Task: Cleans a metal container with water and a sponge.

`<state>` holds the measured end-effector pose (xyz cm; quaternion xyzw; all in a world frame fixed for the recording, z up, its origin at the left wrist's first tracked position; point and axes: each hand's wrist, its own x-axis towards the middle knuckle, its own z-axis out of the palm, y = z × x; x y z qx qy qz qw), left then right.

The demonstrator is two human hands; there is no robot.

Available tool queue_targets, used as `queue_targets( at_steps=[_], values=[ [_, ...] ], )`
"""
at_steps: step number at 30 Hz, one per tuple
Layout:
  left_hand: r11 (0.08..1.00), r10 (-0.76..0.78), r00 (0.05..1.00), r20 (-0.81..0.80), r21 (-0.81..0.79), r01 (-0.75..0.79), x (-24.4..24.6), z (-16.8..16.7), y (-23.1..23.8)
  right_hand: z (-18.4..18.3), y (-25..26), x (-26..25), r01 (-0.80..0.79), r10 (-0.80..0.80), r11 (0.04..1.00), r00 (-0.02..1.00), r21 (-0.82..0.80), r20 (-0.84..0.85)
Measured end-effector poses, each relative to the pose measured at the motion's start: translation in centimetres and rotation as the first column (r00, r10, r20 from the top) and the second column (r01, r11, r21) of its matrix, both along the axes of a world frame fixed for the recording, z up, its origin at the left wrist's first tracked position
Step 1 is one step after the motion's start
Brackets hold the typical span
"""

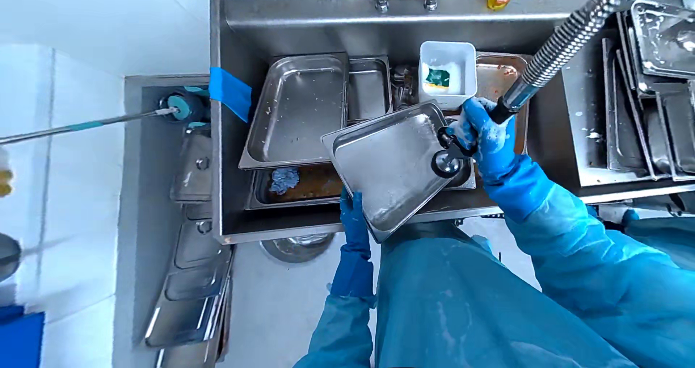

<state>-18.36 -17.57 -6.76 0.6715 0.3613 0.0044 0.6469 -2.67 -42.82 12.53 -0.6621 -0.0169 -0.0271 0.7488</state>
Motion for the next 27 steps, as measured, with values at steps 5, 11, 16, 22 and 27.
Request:
queue_targets(
  at_steps=[5, 11, 16, 22, 27],
  values=[
    [0.997, -0.070, 0.996, -0.048, 0.035, 0.072, -0.5, 0.0, -0.1, 0.1, -2.5, 0.4, 0.066, -0.067, 0.988, 0.998, 0.136, 0.002],
    [0.985, -0.167, 0.972, -0.166, 0.018, 0.172, -0.4, 0.5, 0.4, 1.3, -2.1, 1.0, -0.006, -0.008, 0.958, 0.999, 0.288, 0.047],
    [0.987, -0.161, 0.978, -0.133, -0.050, 0.156, -0.3, 0.4, 0.5, 1.3, -1.8, 2.8, -0.031, -0.030, 0.907, 0.990, 0.421, 0.139],
    [0.986, -0.166, 0.976, -0.143, 0.001, 0.168, 0.3, 1.3, 0.5, 2.9, 0.5, 4.8, -0.020, -0.150, 0.862, 0.945, 0.507, 0.291],
    [0.979, -0.162, 0.961, -0.224, 0.083, 0.184, 1.8, 3.2, 0.1, 4.3, -0.3, 7.2, -0.072, -0.184, 0.854, 0.884, 0.515, 0.430]
  ],
)
